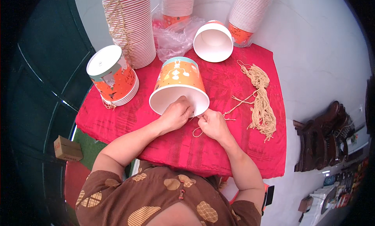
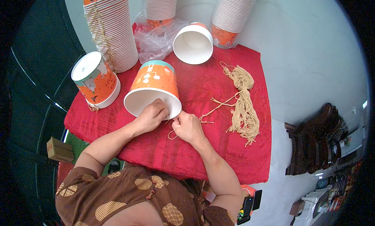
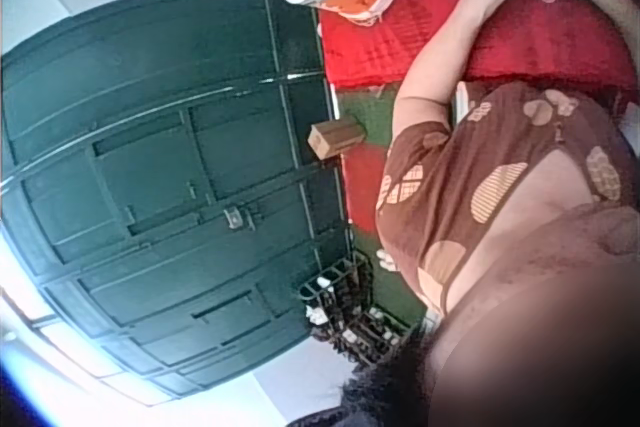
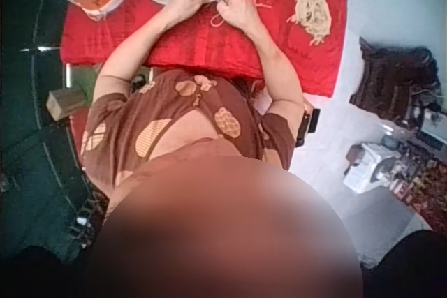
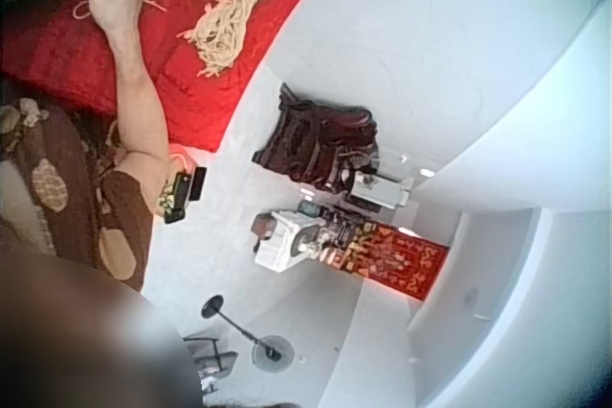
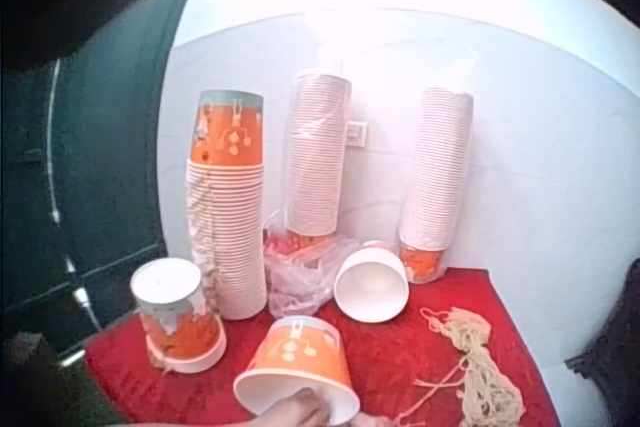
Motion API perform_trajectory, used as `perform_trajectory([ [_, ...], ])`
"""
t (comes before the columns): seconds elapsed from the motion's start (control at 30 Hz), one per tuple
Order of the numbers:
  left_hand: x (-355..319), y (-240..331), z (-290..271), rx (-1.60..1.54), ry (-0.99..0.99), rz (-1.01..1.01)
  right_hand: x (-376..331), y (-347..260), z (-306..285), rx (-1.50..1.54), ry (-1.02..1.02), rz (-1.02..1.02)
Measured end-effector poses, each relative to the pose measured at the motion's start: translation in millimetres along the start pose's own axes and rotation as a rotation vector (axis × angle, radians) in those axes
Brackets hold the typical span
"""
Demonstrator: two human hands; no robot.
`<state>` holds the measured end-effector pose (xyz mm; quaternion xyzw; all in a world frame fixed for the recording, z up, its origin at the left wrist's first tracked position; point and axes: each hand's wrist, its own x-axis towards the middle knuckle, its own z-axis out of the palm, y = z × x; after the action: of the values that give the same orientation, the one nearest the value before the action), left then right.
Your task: Attach a string handle to a paper bucket.
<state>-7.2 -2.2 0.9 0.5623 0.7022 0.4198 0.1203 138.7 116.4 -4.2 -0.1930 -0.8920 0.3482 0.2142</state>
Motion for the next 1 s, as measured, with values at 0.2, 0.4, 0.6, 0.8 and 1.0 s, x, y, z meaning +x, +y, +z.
perform_trajectory([
  [0.2,-1,5,-3,-0.007,-0.001,-0.029,0,-9,-1,0.007,-0.008,0.041],
  [0.4,-3,11,0,-0.042,0.034,0.046,2,13,9,0.239,0.114,0.017],
  [0.6,-7,23,-4,-0.159,-0.017,0.247,8,6,-13,0.111,0.386,0.056],
  [0.8,-9,24,-3,-0.235,-0.213,0.355,10,2,-34,-0.091,0.575,-0.092],
  [1.0,-7,16,-2,-0.140,-0.147,0.312,13,14,-62,-0.274,0.750,-0.165],
])
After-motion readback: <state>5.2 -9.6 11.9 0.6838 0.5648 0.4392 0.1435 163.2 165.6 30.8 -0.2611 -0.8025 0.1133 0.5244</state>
